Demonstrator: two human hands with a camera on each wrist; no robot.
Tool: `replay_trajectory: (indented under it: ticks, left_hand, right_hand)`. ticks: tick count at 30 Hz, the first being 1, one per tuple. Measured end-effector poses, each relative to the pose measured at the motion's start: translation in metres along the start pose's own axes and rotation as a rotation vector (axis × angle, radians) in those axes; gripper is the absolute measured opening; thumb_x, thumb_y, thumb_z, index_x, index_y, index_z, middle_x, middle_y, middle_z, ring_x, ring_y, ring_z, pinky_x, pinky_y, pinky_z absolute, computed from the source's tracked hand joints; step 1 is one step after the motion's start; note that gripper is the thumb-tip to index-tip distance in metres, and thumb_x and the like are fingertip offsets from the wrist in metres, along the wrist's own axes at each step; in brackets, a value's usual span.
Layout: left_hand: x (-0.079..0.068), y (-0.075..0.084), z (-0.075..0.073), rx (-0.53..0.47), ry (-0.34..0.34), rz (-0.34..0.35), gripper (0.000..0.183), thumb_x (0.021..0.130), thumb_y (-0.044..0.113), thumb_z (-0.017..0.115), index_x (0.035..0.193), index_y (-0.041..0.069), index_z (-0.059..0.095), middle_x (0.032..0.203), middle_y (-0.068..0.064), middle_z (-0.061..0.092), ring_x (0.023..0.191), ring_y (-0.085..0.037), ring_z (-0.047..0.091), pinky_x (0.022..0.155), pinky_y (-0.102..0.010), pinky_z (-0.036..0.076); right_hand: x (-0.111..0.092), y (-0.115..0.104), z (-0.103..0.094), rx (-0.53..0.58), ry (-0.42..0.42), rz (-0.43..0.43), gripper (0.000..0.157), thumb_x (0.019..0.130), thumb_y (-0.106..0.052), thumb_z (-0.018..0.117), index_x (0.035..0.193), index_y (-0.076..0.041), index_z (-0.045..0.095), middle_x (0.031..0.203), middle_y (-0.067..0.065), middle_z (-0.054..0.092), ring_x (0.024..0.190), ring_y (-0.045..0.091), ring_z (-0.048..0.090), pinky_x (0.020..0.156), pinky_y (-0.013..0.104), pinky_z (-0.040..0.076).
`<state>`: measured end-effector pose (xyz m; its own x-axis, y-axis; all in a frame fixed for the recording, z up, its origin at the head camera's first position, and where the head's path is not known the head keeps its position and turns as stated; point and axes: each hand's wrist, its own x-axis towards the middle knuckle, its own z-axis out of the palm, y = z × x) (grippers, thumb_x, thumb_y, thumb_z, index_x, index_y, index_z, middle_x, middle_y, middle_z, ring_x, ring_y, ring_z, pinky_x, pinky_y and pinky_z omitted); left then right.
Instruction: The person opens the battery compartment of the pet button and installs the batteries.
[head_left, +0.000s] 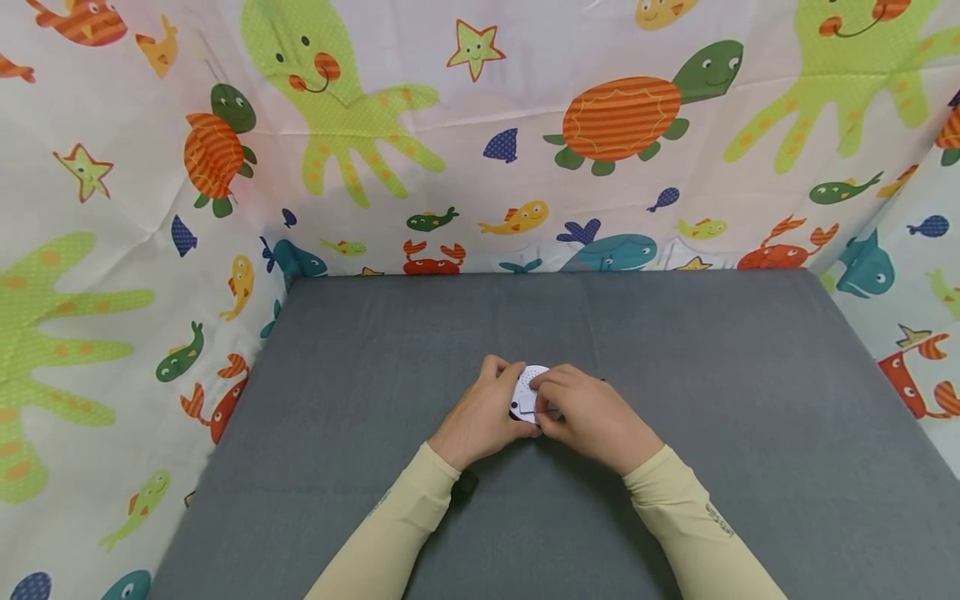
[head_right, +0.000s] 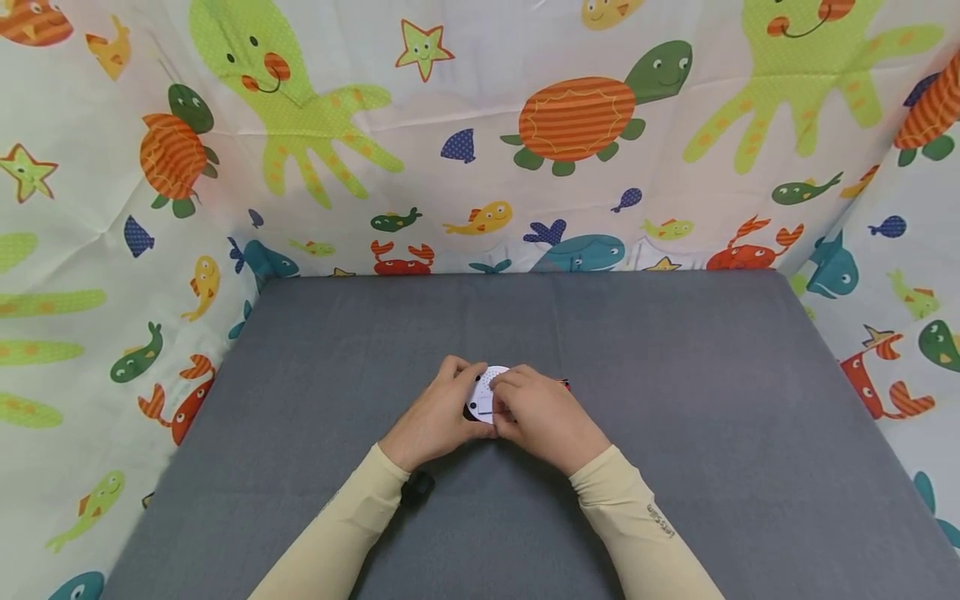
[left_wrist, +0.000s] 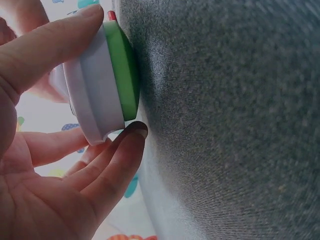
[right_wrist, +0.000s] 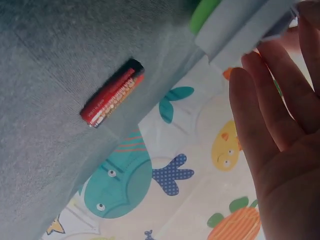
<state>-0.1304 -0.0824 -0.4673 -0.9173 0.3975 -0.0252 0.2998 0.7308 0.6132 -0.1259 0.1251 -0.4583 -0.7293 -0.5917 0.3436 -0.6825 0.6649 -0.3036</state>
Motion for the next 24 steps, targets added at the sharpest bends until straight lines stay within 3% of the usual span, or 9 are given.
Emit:
replay_trajectory:
  ticks: [5, 11, 16, 20, 24]
  left_hand:
    - [0.001, 0.003, 0.000, -0.002, -0.017, -0.039, 0.095, 0.085, 0.033, 0.095, 0.163, 0.007, 0.046, 0.149, -0.012, 0.046, 0.115, -0.021, 0.063, 0.098, -0.037, 0.057]
    - [0.002, 0.002, 0.003, 0.008, -0.015, -0.089, 0.099, 0.084, 0.036, 0.096, 0.165, 0.009, 0.044, 0.150, -0.009, 0.046, 0.121, -0.021, 0.063, 0.102, -0.038, 0.056]
    - [0.001, 0.004, 0.002, 0.001, -0.020, -0.100, 0.098, 0.085, 0.036, 0.095, 0.165, 0.011, 0.044, 0.150, -0.009, 0.046, 0.122, -0.021, 0.063, 0.102, -0.039, 0.056]
    - [0.000, 0.004, 0.000, 0.003, -0.020, -0.101, 0.098, 0.085, 0.036, 0.095, 0.165, 0.011, 0.044, 0.151, -0.009, 0.046, 0.122, -0.022, 0.063, 0.103, -0.040, 0.056]
    - [0.001, 0.004, 0.001, 0.011, -0.016, -0.091, 0.099, 0.085, 0.036, 0.095, 0.165, 0.011, 0.044, 0.151, -0.008, 0.046, 0.122, -0.021, 0.064, 0.102, -0.038, 0.056]
  right_hand:
    - [-0.011, 0.009, -0.017, 0.036, 0.005, 0.106, 0.016, 0.091, -0.010, 0.083, 0.095, -0.021, 0.072, 0.098, -0.005, 0.072, 0.094, 0.012, 0.065, 0.079, 0.037, 0.057]
    - [-0.045, 0.041, -0.041, -0.018, -0.023, 0.291, 0.022, 0.090, -0.009, 0.085, 0.109, -0.015, 0.077, 0.105, 0.002, 0.079, 0.096, 0.021, 0.073, 0.085, 0.050, 0.060]
    - [-0.074, 0.063, -0.052, -0.053, -0.090, 0.424, 0.021, 0.088, -0.004, 0.085, 0.105, -0.012, 0.077, 0.103, 0.006, 0.079, 0.095, 0.027, 0.073, 0.085, 0.054, 0.060]
    - [-0.079, 0.070, -0.048, -0.041, -0.153, 0.464, 0.016, 0.089, -0.008, 0.083, 0.101, -0.014, 0.075, 0.103, 0.007, 0.078, 0.094, 0.028, 0.072, 0.084, 0.055, 0.059]
    - [-0.071, 0.071, -0.045, -0.044, -0.150, 0.468, 0.009, 0.093, -0.013, 0.082, 0.100, -0.014, 0.077, 0.102, 0.007, 0.077, 0.098, 0.030, 0.072, 0.088, 0.057, 0.059]
